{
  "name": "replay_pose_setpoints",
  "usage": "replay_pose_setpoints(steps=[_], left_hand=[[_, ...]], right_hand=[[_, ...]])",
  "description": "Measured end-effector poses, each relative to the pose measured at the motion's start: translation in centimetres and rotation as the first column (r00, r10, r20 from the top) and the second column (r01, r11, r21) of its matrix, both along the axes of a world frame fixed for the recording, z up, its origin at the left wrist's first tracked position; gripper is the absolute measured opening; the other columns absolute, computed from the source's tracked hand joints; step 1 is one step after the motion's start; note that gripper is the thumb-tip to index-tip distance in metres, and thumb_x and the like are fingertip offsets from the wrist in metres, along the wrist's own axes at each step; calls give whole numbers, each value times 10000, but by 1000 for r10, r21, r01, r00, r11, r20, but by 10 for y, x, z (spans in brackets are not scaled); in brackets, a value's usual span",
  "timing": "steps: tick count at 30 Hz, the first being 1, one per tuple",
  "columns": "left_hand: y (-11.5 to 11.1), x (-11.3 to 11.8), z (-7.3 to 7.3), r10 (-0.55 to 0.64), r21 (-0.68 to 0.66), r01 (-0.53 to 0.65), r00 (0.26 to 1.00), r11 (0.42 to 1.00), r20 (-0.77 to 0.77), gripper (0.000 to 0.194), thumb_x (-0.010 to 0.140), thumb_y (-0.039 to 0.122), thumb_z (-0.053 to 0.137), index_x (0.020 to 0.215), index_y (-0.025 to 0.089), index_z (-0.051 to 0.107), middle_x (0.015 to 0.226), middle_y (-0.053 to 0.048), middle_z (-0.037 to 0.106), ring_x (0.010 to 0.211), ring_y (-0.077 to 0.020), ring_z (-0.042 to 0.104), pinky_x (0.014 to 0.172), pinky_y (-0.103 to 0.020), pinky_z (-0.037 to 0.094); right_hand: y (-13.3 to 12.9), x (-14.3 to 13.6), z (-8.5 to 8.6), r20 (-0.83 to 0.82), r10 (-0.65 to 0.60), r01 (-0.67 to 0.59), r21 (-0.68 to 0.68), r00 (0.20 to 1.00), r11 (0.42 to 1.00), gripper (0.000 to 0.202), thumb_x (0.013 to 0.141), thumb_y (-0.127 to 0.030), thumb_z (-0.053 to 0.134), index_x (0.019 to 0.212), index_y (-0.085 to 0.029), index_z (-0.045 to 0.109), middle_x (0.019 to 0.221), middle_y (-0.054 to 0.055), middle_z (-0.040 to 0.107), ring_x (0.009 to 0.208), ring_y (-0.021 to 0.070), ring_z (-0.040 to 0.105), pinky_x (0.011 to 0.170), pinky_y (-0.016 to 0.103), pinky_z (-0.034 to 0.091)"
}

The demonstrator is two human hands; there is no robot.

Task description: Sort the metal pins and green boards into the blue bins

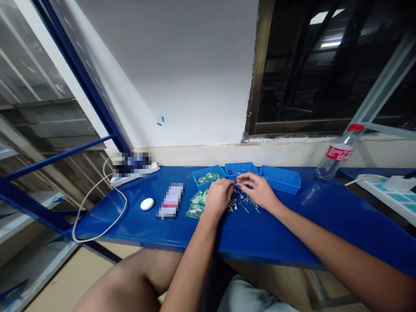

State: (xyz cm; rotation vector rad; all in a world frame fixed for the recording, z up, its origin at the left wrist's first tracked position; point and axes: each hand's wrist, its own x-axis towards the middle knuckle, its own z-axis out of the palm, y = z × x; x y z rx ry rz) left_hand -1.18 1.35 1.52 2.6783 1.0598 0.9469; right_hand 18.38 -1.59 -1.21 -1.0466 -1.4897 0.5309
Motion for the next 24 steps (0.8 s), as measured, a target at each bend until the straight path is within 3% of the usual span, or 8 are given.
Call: replay_pose_setpoints(steps=[4,8,13,18,24], left_hand=[[-3,0,2,33,-7,-33,996,999,77,286,1083,327,492,1202,226,731,1186,-84,764,1131,-243,694,1035,-360,527],[-7,3,5,-37,-77,42,997,996,74,352,1104,352,434,1313,247,696,1237,-63,776,1101,-227,733,997,-335,558],[-7,4,5,-108,-88,117,989,989,101,326,1075,301,497,1310,236,713,1275,-56,772,1141,-227,740,1019,-329,562],[-4,2,4,-80,-87,101,973,991,216,281,1046,278,566,1249,245,757,1245,-38,787,1141,-212,753,1041,-320,567],[-2,2,4,-34,-129,77,952,989,304,172,998,213,634,1091,246,775,1124,-16,820,1042,-196,781,976,-306,590]], right_hand=[[-7,-2,11,85,-92,83,105,992,991,166,935,-292,677,1084,-236,726,1119,82,728,991,236,728,958,447,643],[-15,-8,18,117,-122,101,176,986,979,128,969,-308,648,1049,-257,734,1110,89,677,1035,248,691,916,426,663],[-18,-13,17,90,-58,43,162,994,986,117,964,-316,657,1047,-266,723,1112,79,646,1037,236,681,928,413,667],[-17,-12,13,47,4,-9,113,999,994,136,955,-315,670,1072,-266,721,1136,74,641,1051,230,697,998,439,649],[-13,-10,6,-48,12,-12,4,999,1000,238,920,-347,731,1129,-243,689,1148,85,717,1058,243,741,957,440,661]])
